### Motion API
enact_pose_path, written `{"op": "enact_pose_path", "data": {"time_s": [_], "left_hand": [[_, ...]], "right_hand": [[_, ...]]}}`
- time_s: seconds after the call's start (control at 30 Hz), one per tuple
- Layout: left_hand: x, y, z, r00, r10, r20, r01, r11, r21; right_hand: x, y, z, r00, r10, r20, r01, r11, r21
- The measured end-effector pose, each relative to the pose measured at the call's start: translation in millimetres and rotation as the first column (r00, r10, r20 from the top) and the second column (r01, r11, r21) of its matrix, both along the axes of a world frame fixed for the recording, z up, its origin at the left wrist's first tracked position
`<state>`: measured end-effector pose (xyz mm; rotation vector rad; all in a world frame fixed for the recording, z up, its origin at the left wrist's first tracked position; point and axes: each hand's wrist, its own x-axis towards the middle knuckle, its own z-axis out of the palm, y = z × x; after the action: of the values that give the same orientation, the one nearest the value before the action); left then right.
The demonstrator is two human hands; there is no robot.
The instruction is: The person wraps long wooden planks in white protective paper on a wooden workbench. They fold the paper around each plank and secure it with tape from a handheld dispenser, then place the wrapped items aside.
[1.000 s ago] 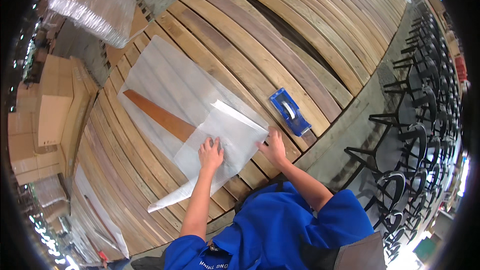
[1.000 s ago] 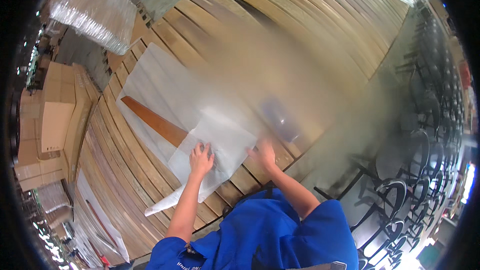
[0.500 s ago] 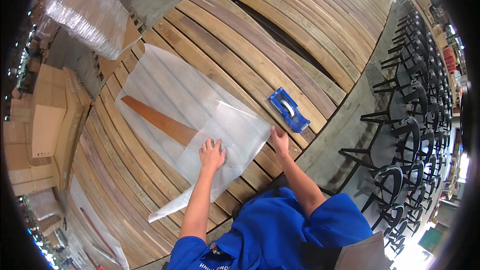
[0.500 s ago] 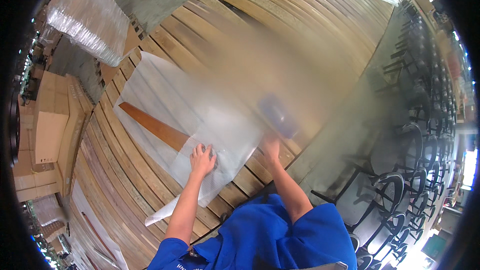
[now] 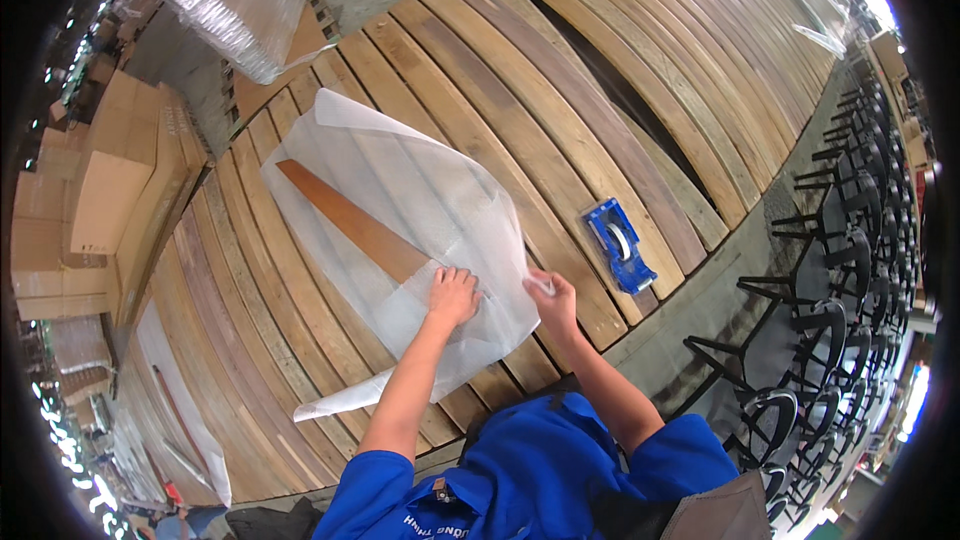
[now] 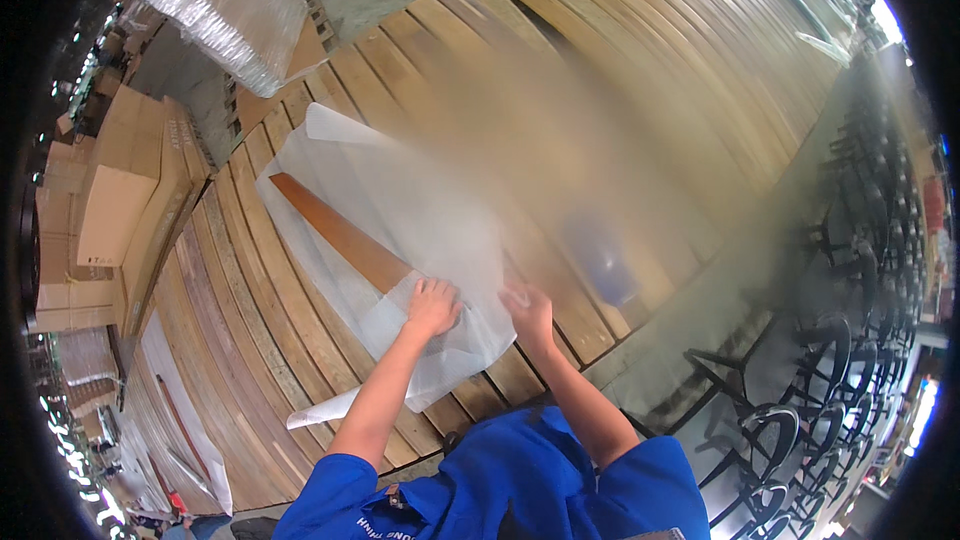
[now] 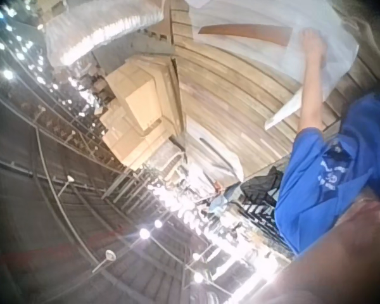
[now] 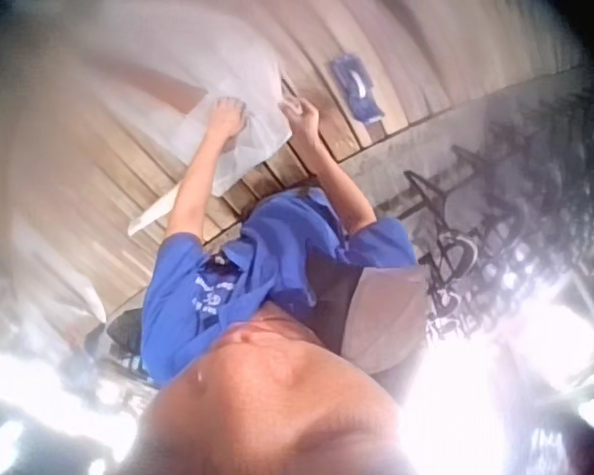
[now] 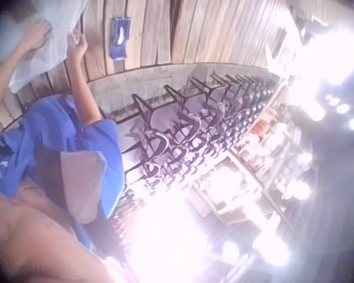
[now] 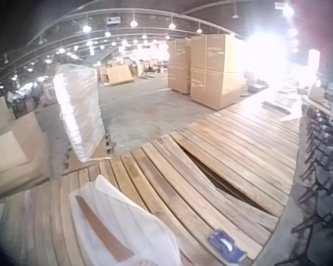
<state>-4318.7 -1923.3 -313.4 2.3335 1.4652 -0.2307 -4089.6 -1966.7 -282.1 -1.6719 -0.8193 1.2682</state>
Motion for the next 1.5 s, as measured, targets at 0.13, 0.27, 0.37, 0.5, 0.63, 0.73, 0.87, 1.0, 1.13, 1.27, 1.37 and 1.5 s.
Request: {"op": "enact_pose_path", "data": {"time_s": [0.13,0.27,0.37,0.5,0.63,0.73,0.87,1.0,1.13,1.27,1.37,1.5], "left_hand": [[-1.1,-7.2,1.7,0.999,-0.038,-0.029,0.041,0.992,0.122],[-6.1,-22.7,-1.4,0.992,-0.04,0.118,0.01,0.97,0.242],[-21.9,-53.3,-31.6,0.89,0.142,0.433,-0.239,0.954,0.179],[-38.6,-99.4,-55.1,0.759,0.293,0.581,-0.329,0.943,-0.045],[-40.6,-141.7,-14.2,0.86,0.427,0.279,-0.452,0.892,0.028],[-40.8,-183.8,11.4,0.812,0.558,0.171,-0.583,0.791,0.185],[-25.7,-241.4,10.6,0.394,0.798,0.456,-0.912,0.401,0.085],[-2.9,-220.0,49.2,0.185,0.639,0.747,-0.787,0.552,-0.277],[-9.7,-119.7,38.5,0.409,0.462,0.787,-0.654,0.75,-0.1],[-54.5,-26.4,-21.1,0.527,0.641,0.558,-0.807,0.583,0.094],[-82.3,-11.2,-49.1,0.446,0.755,0.481,-0.865,0.502,0.012],[-85.1,-29.6,-71.6,0.285,0.778,0.56,-0.898,0.42,-0.127]], "right_hand": [[0.0,-35.3,20.0,0.877,0.38,0.294,-0.457,0.849,0.264],[7.4,-65.6,19.7,0.687,0.571,0.449,-0.724,0.59,0.356],[9.1,-90.7,18.3,0.544,0.607,0.579,-0.828,0.498,0.257],[15.7,-111.3,-1.8,0.344,0.657,0.671,-0.931,0.331,0.154],[17.6,-128.3,-34.3,0.259,0.634,0.729,-0.953,0.292,0.085],[10.8,-125.7,-50.4,0.255,0.612,0.748,-0.953,0.291,0.086],[6.6,-132.0,-57.1,0.187,0.609,0.771,-0.964,0.263,0.027],[-3.8,-133.1,-62.5,0.195,0.574,0.795,-0.952,0.306,0.013],[-12.2,-132.6,-63.8,0.098,0.574,0.813,-0.971,0.233,-0.048],[-28.3,-107.9,-39.5,-0.27,0.629,0.729,-0.945,-0.027,-0.327],[-54.9,-45.2,-5.3,-0.354,0.849,0.393,-0.862,-0.134,-0.488],[-168.1,86.3,0.9,0.186,0.786,0.589,-0.872,0.408,-0.27]]}}
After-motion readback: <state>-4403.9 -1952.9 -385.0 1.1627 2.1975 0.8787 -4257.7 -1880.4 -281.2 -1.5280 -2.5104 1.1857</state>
